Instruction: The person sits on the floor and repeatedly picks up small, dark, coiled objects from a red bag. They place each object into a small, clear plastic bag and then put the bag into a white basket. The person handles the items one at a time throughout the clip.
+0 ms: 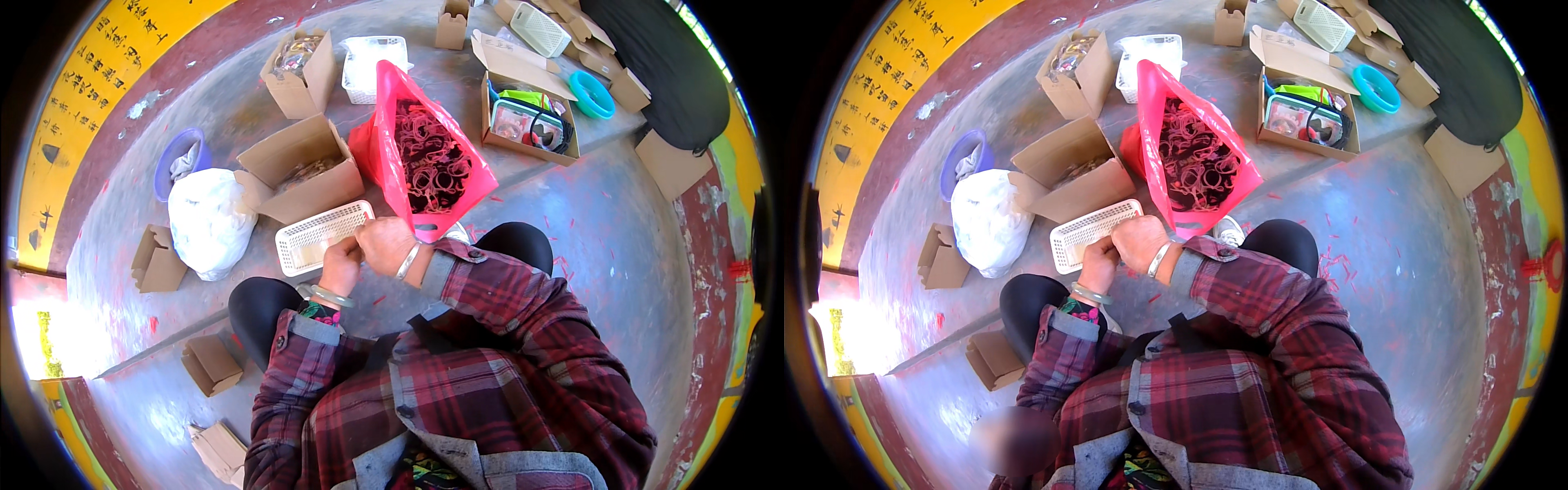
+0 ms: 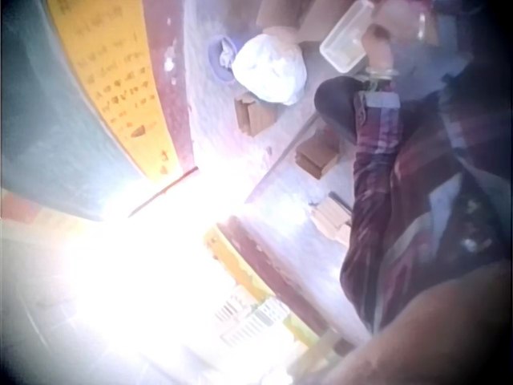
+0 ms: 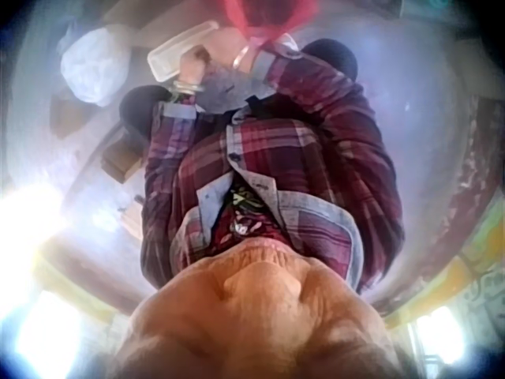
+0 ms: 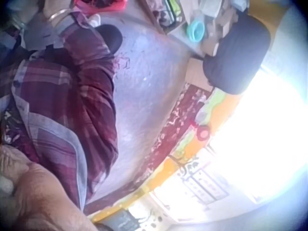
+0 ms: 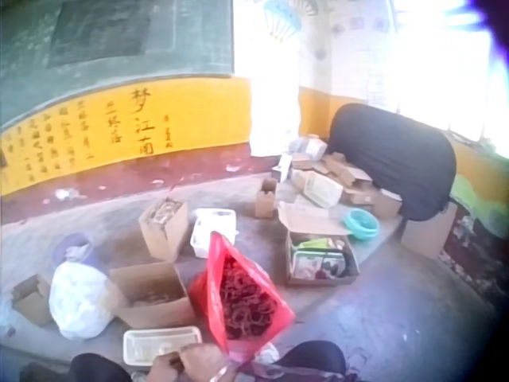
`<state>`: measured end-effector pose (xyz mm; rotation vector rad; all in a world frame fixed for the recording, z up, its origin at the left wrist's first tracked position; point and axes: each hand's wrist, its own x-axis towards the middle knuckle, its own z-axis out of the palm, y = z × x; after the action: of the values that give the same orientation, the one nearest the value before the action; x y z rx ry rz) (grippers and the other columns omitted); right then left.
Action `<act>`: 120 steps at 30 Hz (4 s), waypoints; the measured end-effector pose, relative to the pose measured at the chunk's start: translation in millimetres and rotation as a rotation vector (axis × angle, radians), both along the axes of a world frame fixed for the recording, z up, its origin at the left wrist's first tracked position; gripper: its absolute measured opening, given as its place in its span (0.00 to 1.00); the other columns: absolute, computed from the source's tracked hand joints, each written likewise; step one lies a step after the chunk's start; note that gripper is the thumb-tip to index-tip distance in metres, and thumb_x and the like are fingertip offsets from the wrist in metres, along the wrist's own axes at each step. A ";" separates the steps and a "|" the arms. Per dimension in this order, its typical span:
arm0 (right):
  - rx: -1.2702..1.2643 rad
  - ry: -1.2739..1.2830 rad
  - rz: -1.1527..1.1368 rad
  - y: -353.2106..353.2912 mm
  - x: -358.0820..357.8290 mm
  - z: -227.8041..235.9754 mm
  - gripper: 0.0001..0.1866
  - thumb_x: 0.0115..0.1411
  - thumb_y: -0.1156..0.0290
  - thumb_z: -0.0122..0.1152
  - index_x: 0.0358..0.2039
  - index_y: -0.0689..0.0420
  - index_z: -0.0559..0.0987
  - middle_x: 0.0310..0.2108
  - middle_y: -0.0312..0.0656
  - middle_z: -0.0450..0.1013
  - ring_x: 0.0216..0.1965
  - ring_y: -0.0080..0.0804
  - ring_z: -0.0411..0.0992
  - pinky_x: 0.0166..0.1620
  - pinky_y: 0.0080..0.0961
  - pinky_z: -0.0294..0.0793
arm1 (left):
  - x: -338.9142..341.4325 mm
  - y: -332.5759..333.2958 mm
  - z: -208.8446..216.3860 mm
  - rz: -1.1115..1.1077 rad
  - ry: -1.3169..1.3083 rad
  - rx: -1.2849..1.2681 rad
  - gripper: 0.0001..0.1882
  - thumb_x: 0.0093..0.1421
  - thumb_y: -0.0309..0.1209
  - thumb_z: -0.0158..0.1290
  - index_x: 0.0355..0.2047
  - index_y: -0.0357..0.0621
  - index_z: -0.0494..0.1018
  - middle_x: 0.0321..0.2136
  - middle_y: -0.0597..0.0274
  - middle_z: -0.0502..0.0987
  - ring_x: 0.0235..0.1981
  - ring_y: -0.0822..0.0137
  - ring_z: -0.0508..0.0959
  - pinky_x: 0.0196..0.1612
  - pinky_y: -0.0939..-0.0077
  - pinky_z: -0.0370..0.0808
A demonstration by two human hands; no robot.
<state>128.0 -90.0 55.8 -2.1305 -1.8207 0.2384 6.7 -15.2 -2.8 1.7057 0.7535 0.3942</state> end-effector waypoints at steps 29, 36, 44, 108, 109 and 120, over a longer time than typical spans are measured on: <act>0.303 0.019 -0.023 5.1 6.4 1.8 0.06 0.47 0.71 0.50 0.20 0.59 0.75 0.22 0.47 0.73 0.24 0.44 0.73 0.31 0.36 0.73 | 3.6 6.0 14.7 0.063 -0.088 0.099 0.10 0.55 0.27 0.49 0.36 0.36 0.75 0.27 0.55 0.78 0.30 0.71 0.76 0.35 0.77 0.71; 0.177 0.391 -0.176 9.5 20.8 12.6 0.07 0.43 0.68 0.55 0.20 0.56 0.78 0.21 0.47 0.73 0.24 0.44 0.73 0.30 0.35 0.72 | 6.6 4.6 23.7 0.081 -0.217 -0.234 0.11 0.59 0.24 0.46 0.38 0.31 0.74 0.31 0.57 0.77 0.32 0.71 0.76 0.37 0.82 0.72; 0.081 1.152 -0.280 14.8 54.9 16.0 0.05 0.45 0.75 0.58 0.19 0.64 0.78 0.16 0.35 0.71 0.19 0.18 0.68 0.23 0.16 0.67 | -1.0 14.9 23.6 0.137 -0.537 -0.841 0.12 0.60 0.22 0.43 0.40 0.24 0.69 0.38 0.48 0.74 0.40 0.62 0.76 0.47 0.75 0.74; 0.063 1.207 -0.269 6.6 35.3 -2.8 0.05 0.49 0.75 0.62 0.26 0.64 0.78 0.21 0.34 0.73 0.23 0.16 0.68 0.28 0.15 0.68 | -0.3 10.6 39.0 0.177 -0.617 -0.960 0.11 0.60 0.26 0.47 0.40 0.31 0.70 0.36 0.55 0.75 0.34 0.68 0.77 0.38 0.78 0.76; 0.065 1.191 -0.263 6.3 36.0 -2.8 0.05 0.49 0.76 0.62 0.26 0.64 0.78 0.21 0.33 0.73 0.23 0.16 0.68 0.28 0.14 0.68 | 0.0 12.6 33.7 0.146 -0.605 -0.938 0.11 0.60 0.26 0.47 0.40 0.31 0.70 0.37 0.54 0.75 0.34 0.67 0.77 0.38 0.78 0.77; 0.081 1.224 -0.220 0.3 32.3 4.6 0.06 0.49 0.78 0.63 0.28 0.66 0.78 0.23 0.36 0.74 0.26 0.17 0.69 0.30 0.14 0.69 | 0.1 14.3 21.4 0.143 -0.532 -0.893 0.08 0.57 0.23 0.51 0.35 0.30 0.72 0.33 0.57 0.75 0.33 0.69 0.77 0.38 0.79 0.77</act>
<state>160.3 -89.7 60.4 -1.4729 -0.8353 1.0831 6.8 -0.9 18.6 0.6657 0.5276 0.4854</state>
